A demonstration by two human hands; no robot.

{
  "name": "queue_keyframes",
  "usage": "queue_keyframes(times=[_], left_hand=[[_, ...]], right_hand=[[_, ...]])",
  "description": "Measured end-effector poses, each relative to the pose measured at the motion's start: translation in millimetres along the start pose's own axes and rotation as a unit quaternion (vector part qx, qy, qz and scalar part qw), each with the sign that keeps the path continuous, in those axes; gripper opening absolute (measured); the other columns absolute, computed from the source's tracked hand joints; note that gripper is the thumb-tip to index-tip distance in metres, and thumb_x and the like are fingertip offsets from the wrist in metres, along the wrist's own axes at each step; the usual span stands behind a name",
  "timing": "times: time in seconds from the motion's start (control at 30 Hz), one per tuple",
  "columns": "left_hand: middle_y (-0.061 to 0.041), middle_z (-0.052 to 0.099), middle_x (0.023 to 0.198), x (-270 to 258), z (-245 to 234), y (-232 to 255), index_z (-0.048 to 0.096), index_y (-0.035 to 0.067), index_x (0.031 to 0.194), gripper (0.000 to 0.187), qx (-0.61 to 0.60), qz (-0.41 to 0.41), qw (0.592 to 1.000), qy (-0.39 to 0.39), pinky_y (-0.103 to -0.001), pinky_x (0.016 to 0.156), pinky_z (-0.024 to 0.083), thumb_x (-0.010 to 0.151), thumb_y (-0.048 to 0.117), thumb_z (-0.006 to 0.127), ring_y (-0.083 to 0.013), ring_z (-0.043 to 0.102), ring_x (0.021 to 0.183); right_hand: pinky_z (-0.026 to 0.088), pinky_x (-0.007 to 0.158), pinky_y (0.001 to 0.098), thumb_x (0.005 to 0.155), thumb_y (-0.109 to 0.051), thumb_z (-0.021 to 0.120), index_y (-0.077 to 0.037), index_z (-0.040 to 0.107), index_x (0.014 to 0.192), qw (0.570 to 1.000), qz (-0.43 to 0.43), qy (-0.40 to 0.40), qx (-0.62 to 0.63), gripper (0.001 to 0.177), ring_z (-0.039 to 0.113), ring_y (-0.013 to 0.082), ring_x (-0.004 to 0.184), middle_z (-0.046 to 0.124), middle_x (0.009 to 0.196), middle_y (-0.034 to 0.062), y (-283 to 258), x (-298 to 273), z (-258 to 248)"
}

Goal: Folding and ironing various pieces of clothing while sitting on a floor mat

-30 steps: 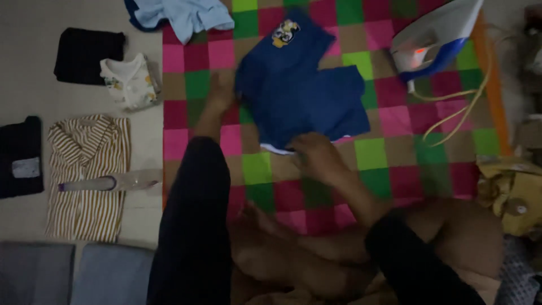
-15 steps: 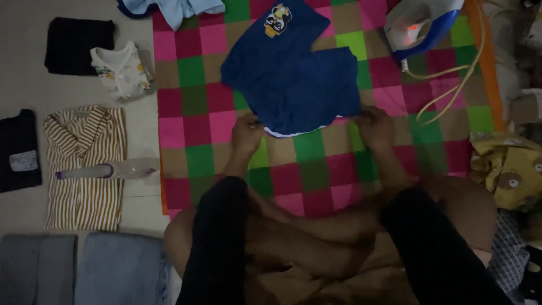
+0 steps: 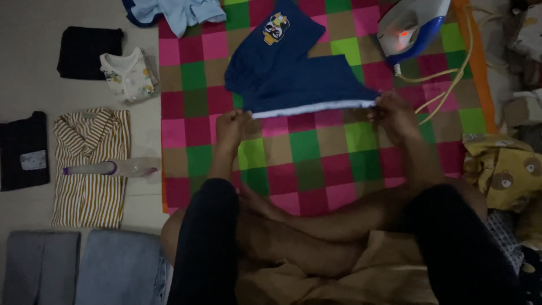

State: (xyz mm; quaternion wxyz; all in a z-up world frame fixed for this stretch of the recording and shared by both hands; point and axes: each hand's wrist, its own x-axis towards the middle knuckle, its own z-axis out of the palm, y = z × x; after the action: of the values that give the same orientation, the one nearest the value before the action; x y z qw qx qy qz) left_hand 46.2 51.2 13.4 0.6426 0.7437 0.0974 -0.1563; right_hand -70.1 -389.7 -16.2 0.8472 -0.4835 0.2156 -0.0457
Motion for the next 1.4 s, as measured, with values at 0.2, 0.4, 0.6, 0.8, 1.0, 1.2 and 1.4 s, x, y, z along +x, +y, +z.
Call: queue_keyframes(times=[0.2,0.4,0.6,0.8,1.0,1.2,1.4], left_hand=[[-0.014,0.070,0.076,3.0,-1.6,-32.6,0.072,-0.002,0.084,0.029,0.240,-0.075,0.966,-0.068,-0.039,0.061,0.049,0.087,0.026,0.077,-0.0205,0.063,0.068],[-0.017,0.077,0.088,9.0,1.6,-61.9,0.079,0.003,0.095,0.030,0.346,-0.013,0.932,-0.110,-0.038,0.069,0.054,0.084,0.031,0.079,-0.0269,0.073,0.076],[-0.022,0.078,0.094,31.1,-2.8,-90.5,0.080,0.000,0.095,0.036,0.407,-0.063,0.888,-0.203,-0.045,0.073,0.058,0.079,0.032,0.080,-0.0316,0.075,0.081],[-0.021,0.074,0.095,5.7,15.6,5.3,0.077,-0.002,0.097,0.050,0.404,-0.101,0.897,-0.149,-0.046,0.076,0.057,0.089,0.048,0.075,-0.0325,0.073,0.083],[-0.026,0.072,0.106,73.0,37.7,-4.5,0.076,0.002,0.110,0.041,0.429,0.248,0.851,0.175,-0.053,0.080,0.054,0.082,0.032,0.075,-0.0427,0.067,0.097],[-0.029,0.070,0.108,161.4,2.8,-40.7,0.071,-0.003,0.114,0.051,0.460,0.198,0.828,0.251,-0.050,0.082,0.054,0.083,0.037,0.078,-0.0433,0.067,0.100],[-0.018,0.074,0.101,178.8,-10.8,-37.9,0.069,0.001,0.106,0.019,0.216,0.039,0.954,0.206,-0.047,0.085,0.056,0.097,0.010,0.055,-0.0334,0.071,0.094]], right_hand=[[0.055,0.071,0.0380,0.095,-0.010,0.064,-0.012,0.058,0.114,0.960,0.048,-0.015,-0.276,0.020,0.066,0.0223,0.080,0.066,0.093,0.0077,32.3,5.3,-30.2],[0.055,0.076,0.0388,0.094,-0.019,0.069,-0.005,0.064,0.115,0.803,-0.031,-0.052,-0.592,0.025,0.070,0.0262,0.084,0.072,0.096,0.0140,47.3,-10.5,-38.7],[0.052,0.092,0.0461,0.096,-0.026,0.057,-0.005,0.070,0.118,0.716,0.026,-0.081,-0.693,0.033,0.067,0.0340,0.103,0.071,0.114,0.0202,65.9,20.3,-97.7],[0.051,0.098,0.0493,0.092,-0.038,0.054,-0.014,0.074,0.118,0.619,0.111,-0.087,-0.772,0.041,0.065,0.0392,0.113,0.068,0.126,0.0189,26.1,47.1,-43.8],[0.054,0.093,0.0526,0.102,-0.034,0.060,-0.010,0.070,0.127,0.693,-0.161,0.010,-0.703,0.036,0.067,0.0422,0.110,0.070,0.122,0.0222,31.4,89.5,32.4],[0.053,0.083,0.0538,0.090,-0.021,0.074,-0.005,0.069,0.115,0.671,-0.325,-0.002,-0.667,0.031,0.064,0.0487,0.101,0.065,0.110,0.0278,43.0,133.1,50.2],[0.051,0.087,0.0536,0.103,-0.015,0.070,-0.005,0.067,0.113,0.661,-0.242,0.032,-0.710,0.014,0.063,0.0437,0.103,0.065,0.107,0.0226,45.5,135.9,39.2]])
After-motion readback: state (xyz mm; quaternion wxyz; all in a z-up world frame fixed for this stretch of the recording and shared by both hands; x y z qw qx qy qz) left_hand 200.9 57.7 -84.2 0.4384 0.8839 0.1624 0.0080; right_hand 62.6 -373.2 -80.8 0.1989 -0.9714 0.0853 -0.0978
